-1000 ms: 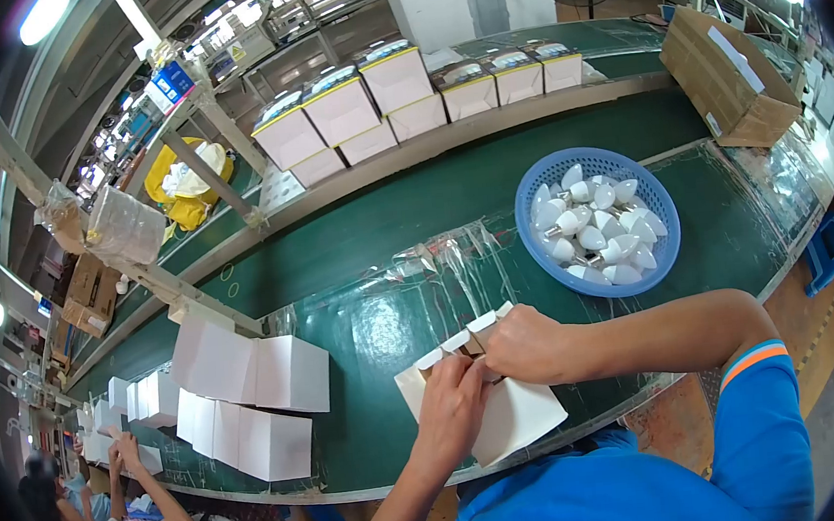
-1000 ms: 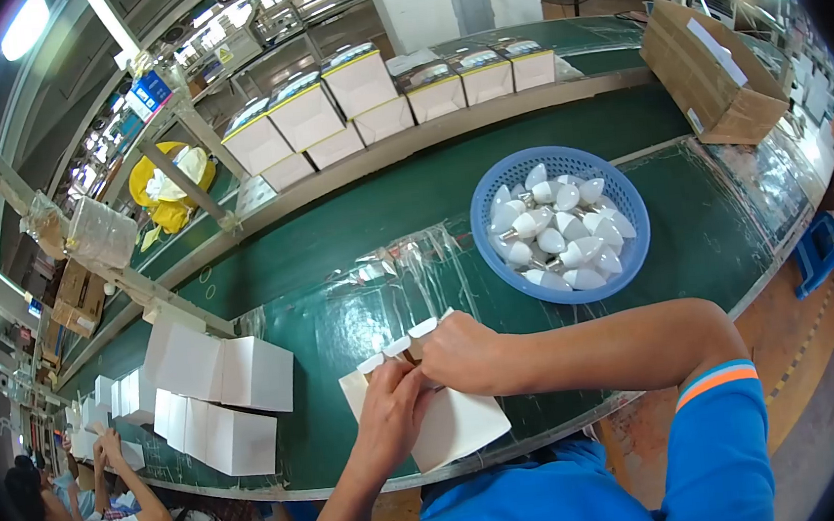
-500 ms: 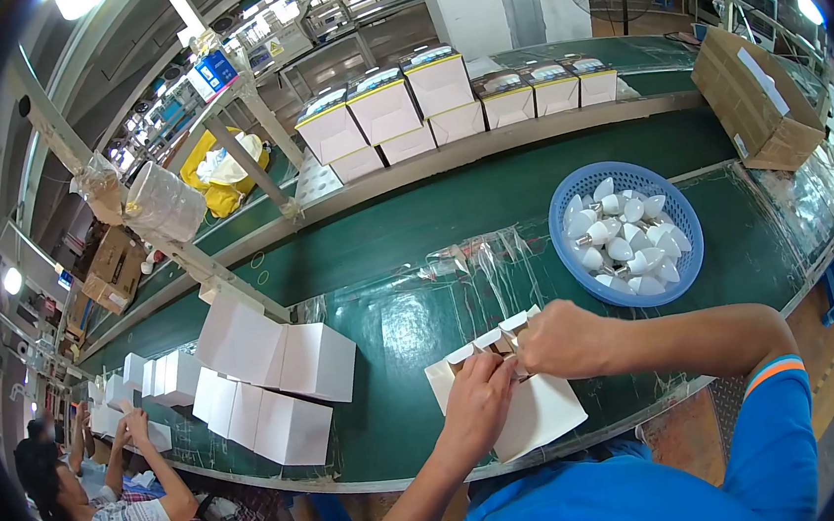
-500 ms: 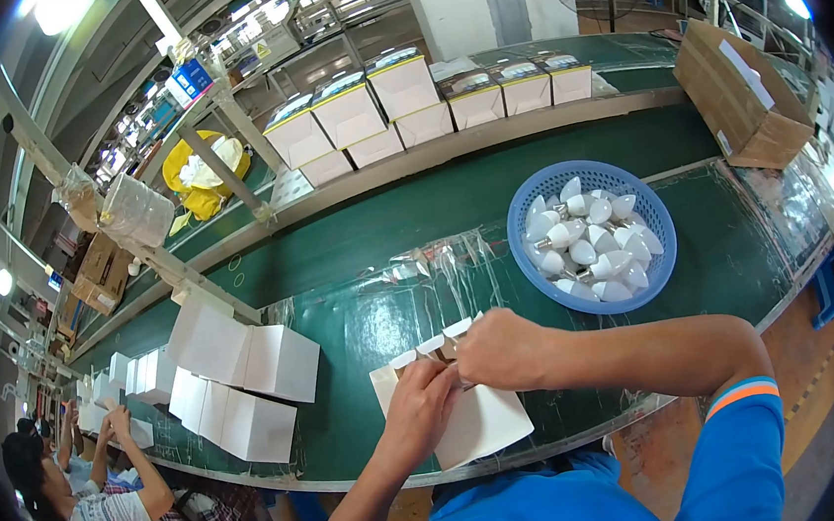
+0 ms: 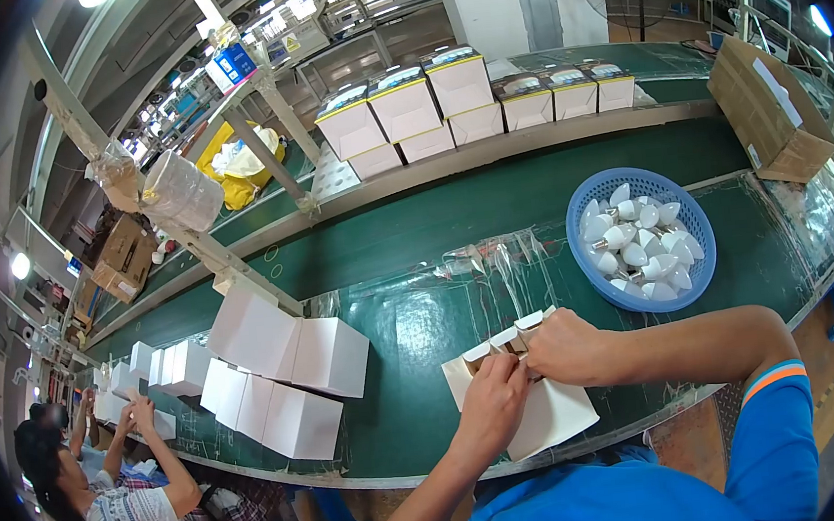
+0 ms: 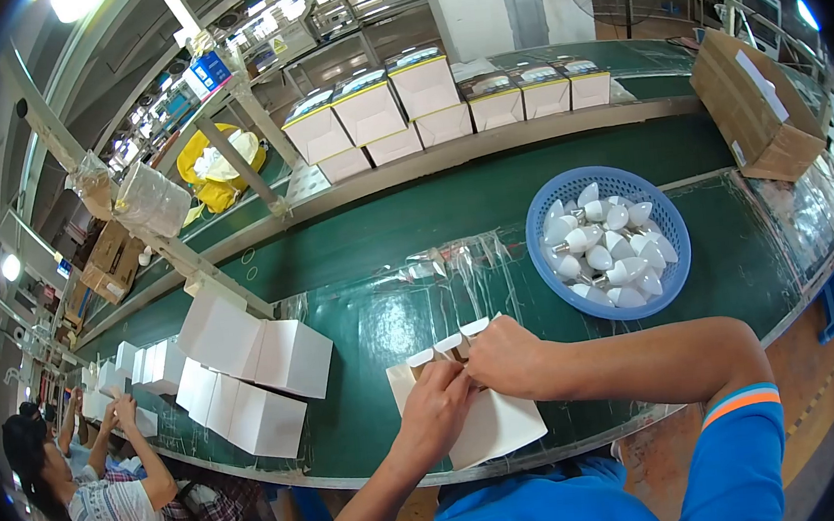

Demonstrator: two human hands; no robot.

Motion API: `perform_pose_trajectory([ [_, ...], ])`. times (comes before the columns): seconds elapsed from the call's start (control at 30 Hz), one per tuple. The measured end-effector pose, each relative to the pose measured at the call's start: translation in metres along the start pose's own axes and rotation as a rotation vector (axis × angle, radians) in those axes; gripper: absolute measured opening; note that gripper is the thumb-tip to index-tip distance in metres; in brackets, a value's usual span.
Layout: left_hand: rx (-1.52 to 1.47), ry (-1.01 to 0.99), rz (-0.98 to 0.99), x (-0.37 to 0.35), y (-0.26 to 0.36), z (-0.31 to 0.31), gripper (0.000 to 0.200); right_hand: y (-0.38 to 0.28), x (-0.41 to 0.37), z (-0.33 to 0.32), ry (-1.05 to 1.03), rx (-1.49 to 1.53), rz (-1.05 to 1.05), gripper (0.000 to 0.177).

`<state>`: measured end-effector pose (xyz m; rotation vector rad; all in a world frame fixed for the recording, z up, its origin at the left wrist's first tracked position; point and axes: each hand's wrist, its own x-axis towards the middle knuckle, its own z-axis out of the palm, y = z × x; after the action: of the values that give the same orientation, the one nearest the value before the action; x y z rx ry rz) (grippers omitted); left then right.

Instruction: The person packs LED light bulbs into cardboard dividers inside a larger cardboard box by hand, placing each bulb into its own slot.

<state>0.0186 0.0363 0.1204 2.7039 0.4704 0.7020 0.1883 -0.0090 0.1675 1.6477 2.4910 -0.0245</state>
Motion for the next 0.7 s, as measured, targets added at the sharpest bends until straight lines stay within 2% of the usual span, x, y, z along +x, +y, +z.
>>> perform_pose_trajectory([
  [0.03,0.0,0.003,-0.002,0.0,0.0,-0.001,0.023,0.003,-0.001,0.0,-0.001,-0.002,-0.002,0.017],
  [0.1,-0.027,0.009,-0.028,0.0,0.003,-0.002,0.027,0.008,-0.007,0.002,0.13,0.06,-0.083,0.017],
  [0.4,-0.012,-0.025,-0.049,0.002,0.003,-0.001,0.035,0.016,-0.006,0.007,0.166,0.058,-0.123,0.014],
  [0.63,-0.002,-0.014,-0.048,0.002,0.005,0.0,0.033,0.019,-0.008,0.007,0.129,0.069,-0.135,0.015],
  [0.7,-0.003,-0.009,-0.043,0.001,0.004,0.0,0.035,0.018,-0.007,0.005,0.059,0.017,-0.146,0.013],
])
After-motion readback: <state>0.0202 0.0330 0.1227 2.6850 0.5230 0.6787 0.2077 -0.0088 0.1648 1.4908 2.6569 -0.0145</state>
